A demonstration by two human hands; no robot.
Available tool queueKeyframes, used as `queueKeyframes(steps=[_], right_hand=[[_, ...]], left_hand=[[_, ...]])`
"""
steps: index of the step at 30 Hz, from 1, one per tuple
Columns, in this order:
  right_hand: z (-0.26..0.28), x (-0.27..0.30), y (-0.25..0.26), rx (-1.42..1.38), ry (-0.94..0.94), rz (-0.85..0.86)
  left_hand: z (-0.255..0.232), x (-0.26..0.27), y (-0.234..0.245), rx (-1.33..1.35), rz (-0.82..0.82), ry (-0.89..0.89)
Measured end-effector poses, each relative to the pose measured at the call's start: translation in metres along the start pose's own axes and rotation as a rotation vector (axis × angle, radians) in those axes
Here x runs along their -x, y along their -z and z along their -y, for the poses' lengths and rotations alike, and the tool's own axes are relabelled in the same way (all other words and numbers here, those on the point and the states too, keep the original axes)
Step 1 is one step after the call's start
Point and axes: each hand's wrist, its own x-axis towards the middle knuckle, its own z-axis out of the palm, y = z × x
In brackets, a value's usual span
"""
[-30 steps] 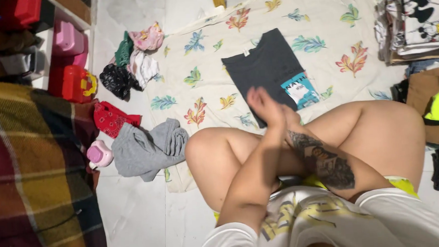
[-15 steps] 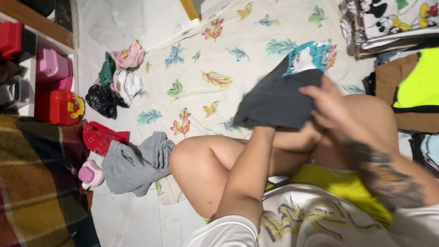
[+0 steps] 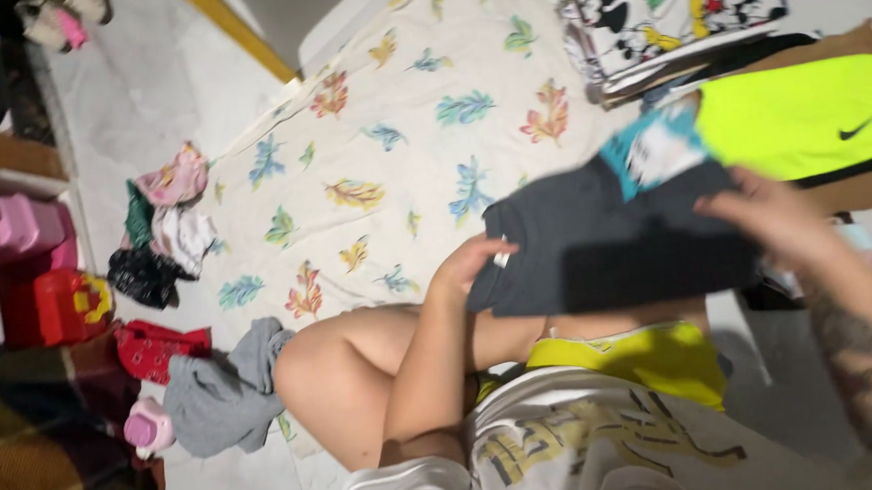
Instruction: Folding various items of clothing including t-shirts, bandanas, and shorts while sitting on a blanket.
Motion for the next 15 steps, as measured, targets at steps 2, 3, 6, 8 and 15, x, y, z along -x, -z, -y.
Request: queueKeyframes(steps=[2, 3, 6, 8, 15], right_hand=[[-0.055, 0.0, 0.0, -0.035, -0.047, 0.006], [-0.086, -0.001, -0.003, -0.139, -0.092, -0.011], [-0.108, 0.024, -0.026, -0.339, -0.022, -0.061], [-0.094, 0.042, -0.041, -0.432, 0.105, -0.09], [-0.02, 0.054, -0.036, -0.026, 0.239, -0.123]], left_hand=[[-0.01, 0.008, -0.022, -0.09, -0.019, 0.111], [-0.016, 0.011, -0.032, -0.053, -0.092, 0.156], [-0.028, 0.018, -0.064, -0.067, -0.228, 0.207], [-0.032, 0.019, -0.07, -0.122, -0.288, 0.203], [-0.061, 0.021, -0.059, -0.384, -0.161, -0.024]])
